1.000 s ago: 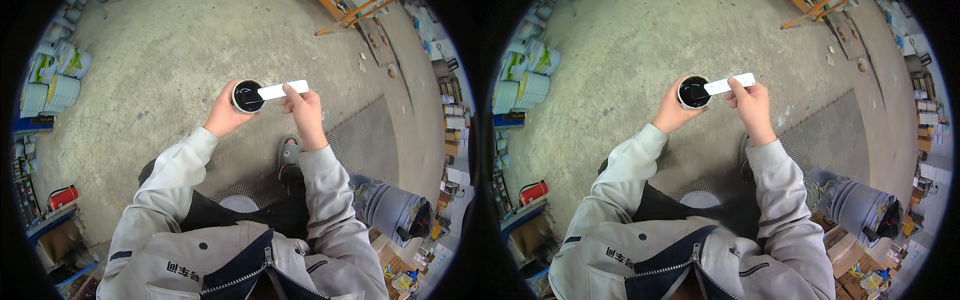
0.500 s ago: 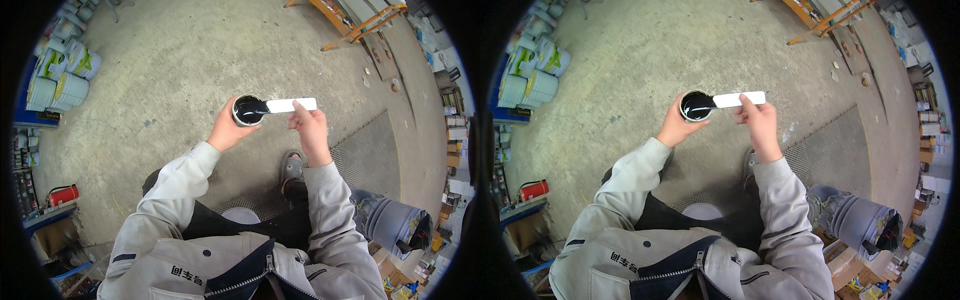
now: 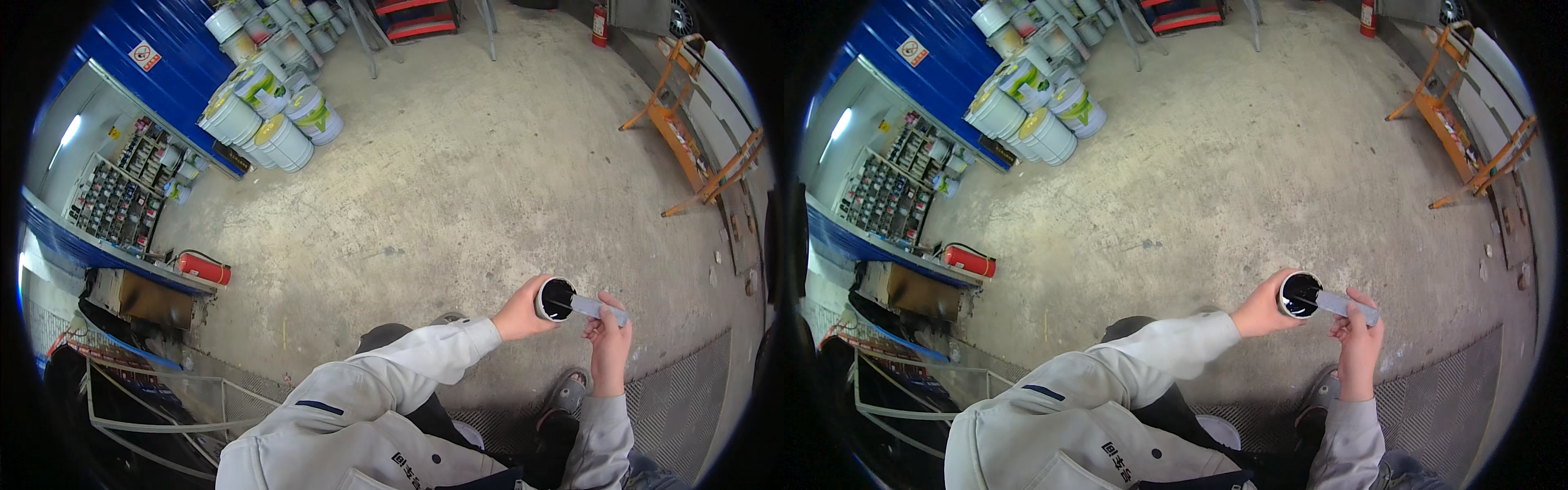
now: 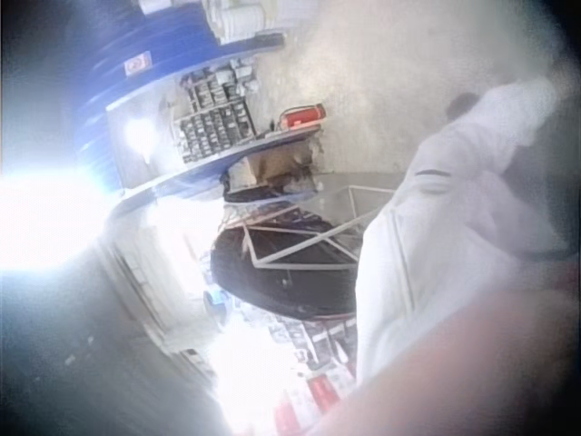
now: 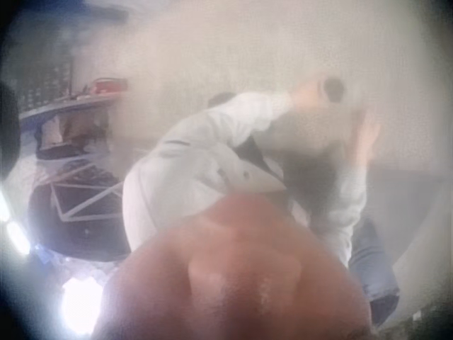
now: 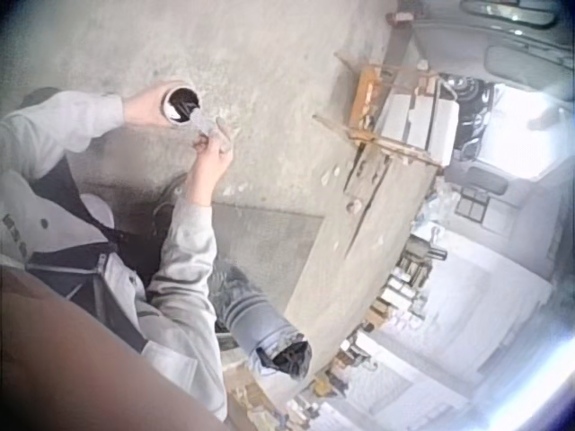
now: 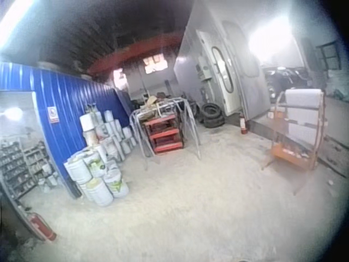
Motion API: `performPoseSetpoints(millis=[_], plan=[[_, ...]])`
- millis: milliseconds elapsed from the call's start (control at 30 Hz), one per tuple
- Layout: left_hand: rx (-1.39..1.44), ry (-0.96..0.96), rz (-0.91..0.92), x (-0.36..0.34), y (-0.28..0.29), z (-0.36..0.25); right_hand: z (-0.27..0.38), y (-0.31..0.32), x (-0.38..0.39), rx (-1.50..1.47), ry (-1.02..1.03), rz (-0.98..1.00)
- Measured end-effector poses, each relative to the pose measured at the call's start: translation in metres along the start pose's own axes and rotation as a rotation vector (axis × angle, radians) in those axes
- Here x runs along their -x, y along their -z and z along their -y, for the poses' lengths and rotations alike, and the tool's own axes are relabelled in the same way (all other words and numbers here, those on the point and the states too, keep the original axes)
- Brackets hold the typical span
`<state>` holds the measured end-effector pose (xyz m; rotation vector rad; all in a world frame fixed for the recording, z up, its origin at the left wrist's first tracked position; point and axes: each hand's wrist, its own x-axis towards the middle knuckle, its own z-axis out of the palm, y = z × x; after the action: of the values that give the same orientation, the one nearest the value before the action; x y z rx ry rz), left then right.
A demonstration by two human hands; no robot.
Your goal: The person stirs a dark liquid in a small cup with a flat stick, then walks to a workbench and pours the liquid into a spray gun cup. They attach the cup to the spray gun, retrieve a stack of white paper filters from a box, and place one filter over the spray gun cup opening.
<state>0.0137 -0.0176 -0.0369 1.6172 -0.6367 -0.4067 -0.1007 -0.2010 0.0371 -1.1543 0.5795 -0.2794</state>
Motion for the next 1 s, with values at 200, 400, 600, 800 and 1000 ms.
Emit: performPoseSetpoints(millis=[200, 400, 600, 800, 1000], plan=[[0.135, 0.017, -0.004, 0.004, -0.002, -0.003, 0.008, 0.028, -0.018, 0.199, 0.115, -0.182], [0.153, 0.003, -0.012, 0.0, -0.003, 0.003, 0.005, 0.028, -0.018, 0.147, 0.133, -0.173], [0.205, -0.026, -0.02, 0.0, -0.005, 0.002, 0.008, 0.027, -0.021, 0.119, 0.125, -0.141], [0.167, -0.006, -0.014, -0.004, -0.001, -0.004, 0.009, 0.033, -0.025, 0.065, 0.107, -0.17], [0.186, -0.008, 0.005, -0.004, -0.005, -0.005, 0.001, 0.028, -0.024, 0.056, 0.088, -0.121]])
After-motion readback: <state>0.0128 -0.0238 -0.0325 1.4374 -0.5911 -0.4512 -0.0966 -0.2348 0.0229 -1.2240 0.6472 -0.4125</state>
